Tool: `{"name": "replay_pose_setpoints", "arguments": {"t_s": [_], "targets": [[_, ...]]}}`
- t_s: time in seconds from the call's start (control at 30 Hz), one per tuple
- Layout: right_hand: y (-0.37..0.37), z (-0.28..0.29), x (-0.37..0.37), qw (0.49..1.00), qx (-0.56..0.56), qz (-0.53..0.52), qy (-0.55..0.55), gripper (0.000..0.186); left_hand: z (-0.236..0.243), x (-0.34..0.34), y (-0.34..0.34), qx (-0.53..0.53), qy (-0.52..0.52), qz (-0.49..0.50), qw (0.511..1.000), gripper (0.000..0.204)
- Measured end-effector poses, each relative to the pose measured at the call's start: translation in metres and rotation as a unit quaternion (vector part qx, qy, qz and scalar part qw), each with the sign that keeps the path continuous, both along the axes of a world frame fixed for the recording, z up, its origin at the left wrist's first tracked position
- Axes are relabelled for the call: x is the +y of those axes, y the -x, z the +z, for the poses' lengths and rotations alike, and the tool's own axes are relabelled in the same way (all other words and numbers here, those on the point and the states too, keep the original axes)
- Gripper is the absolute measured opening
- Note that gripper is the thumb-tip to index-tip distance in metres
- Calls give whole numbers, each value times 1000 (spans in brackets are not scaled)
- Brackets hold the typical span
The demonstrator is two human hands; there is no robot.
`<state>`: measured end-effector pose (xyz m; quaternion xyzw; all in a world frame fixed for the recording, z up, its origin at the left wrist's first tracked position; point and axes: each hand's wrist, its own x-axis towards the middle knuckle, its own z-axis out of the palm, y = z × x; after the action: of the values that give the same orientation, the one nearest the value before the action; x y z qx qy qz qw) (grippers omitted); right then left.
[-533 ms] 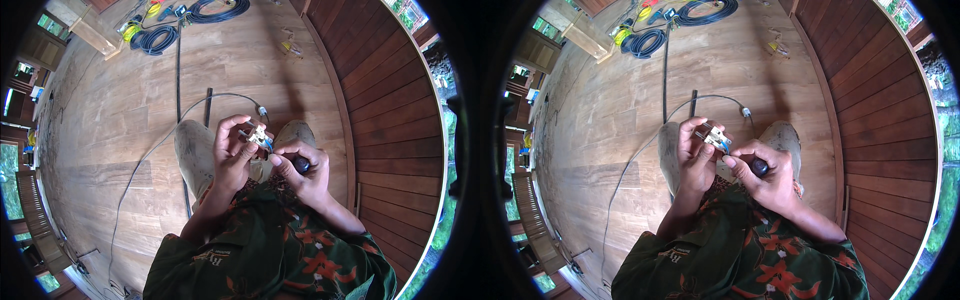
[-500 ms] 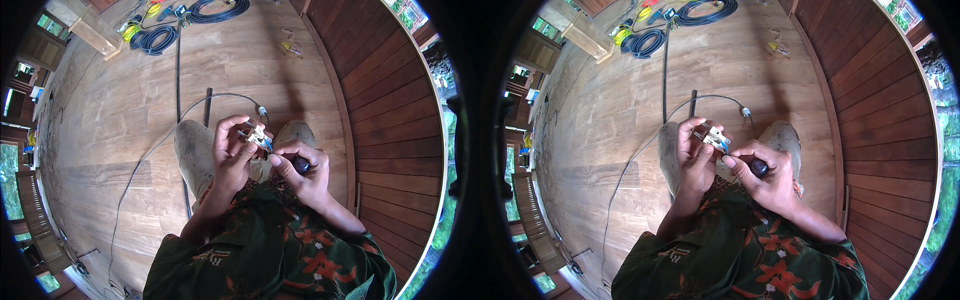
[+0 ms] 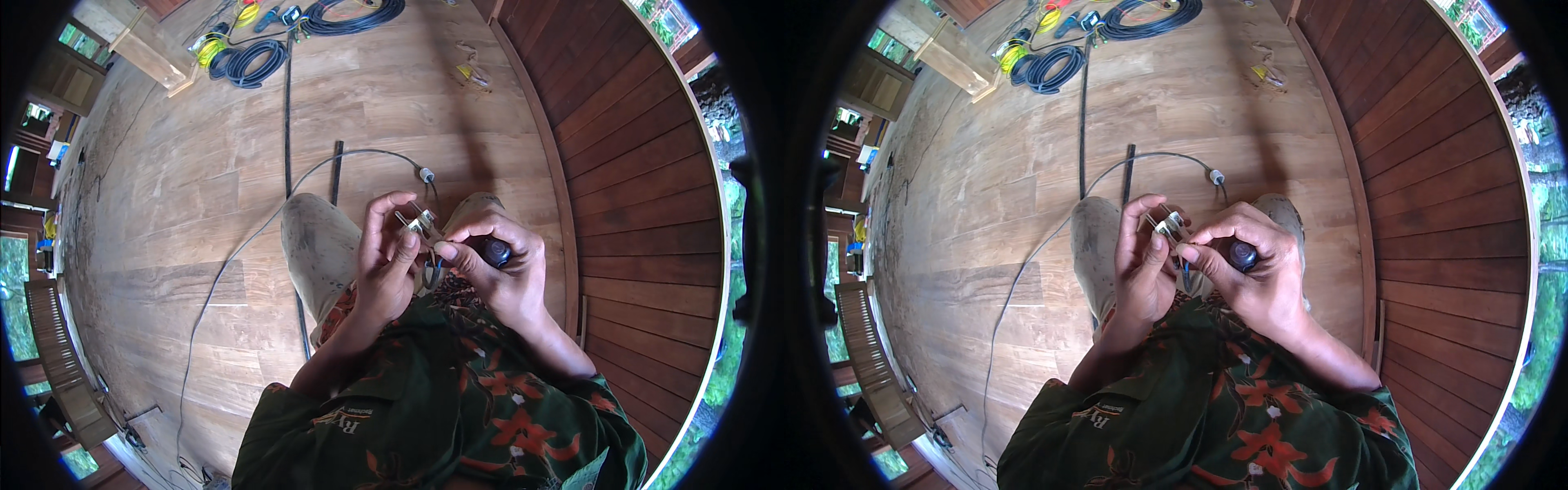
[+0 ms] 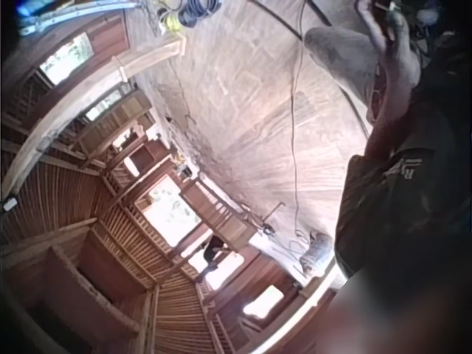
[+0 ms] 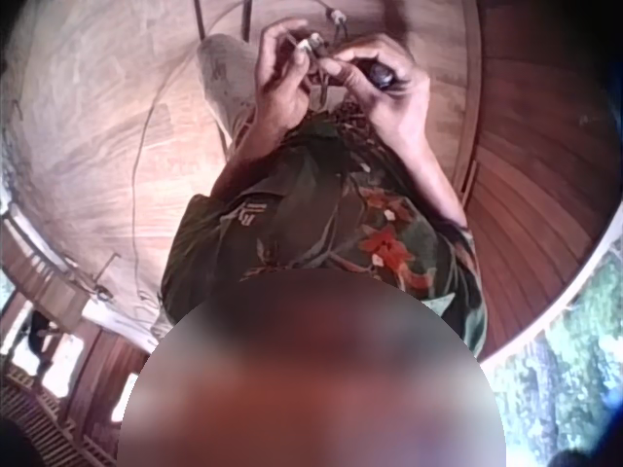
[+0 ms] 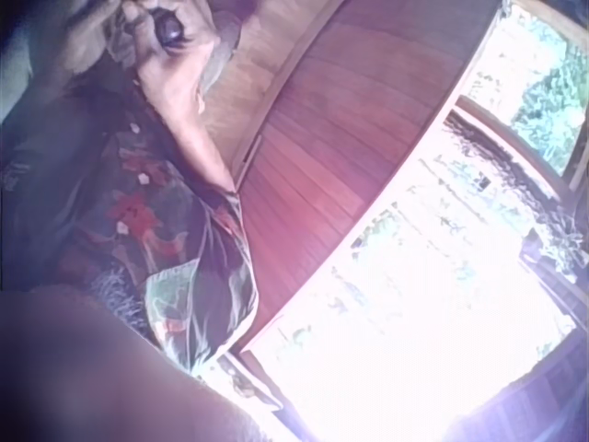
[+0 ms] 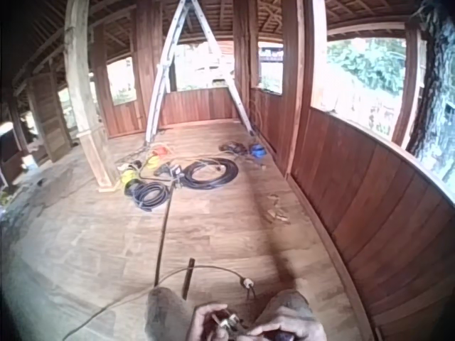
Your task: The person holds a white electrical plug and uses a screwdriver to tighten terminal screws while inserting stripped wire ends. The person repeatedly adjusts the wires and secures them into the plug terminals throughout the clip.
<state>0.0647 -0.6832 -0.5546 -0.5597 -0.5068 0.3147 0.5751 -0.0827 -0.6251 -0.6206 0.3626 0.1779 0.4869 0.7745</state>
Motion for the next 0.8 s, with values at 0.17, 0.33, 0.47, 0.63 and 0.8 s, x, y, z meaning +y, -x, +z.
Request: {"name": "replay_pose_setpoints", "arguments": {"t_s": [0.17, 0.33, 0.47, 0.63, 0.8], "targets": [[-8, 1, -6, 999, -37, -4, 25, 10, 7, -6, 4, -24, 110, -50, 992, 43], [-13, -3, -6, 999, -28, 14, 34, 10, 10, -4, 3, -38, 109, -100, 988, 54], [-19, -7, -3, 997, -32, 67, 5, 12, 15, -4, 5, -27, 112, -136, 984, 62], [-26, -12, 2, 988, -62, 124, -69, 14, 23, -2, 11, -77, 207, -187, 957, 67], [-33, -9, -1, 993, 21, 114, 6, 28, 29, -10, 13, 7, 103, -91, 990, 69]]}}
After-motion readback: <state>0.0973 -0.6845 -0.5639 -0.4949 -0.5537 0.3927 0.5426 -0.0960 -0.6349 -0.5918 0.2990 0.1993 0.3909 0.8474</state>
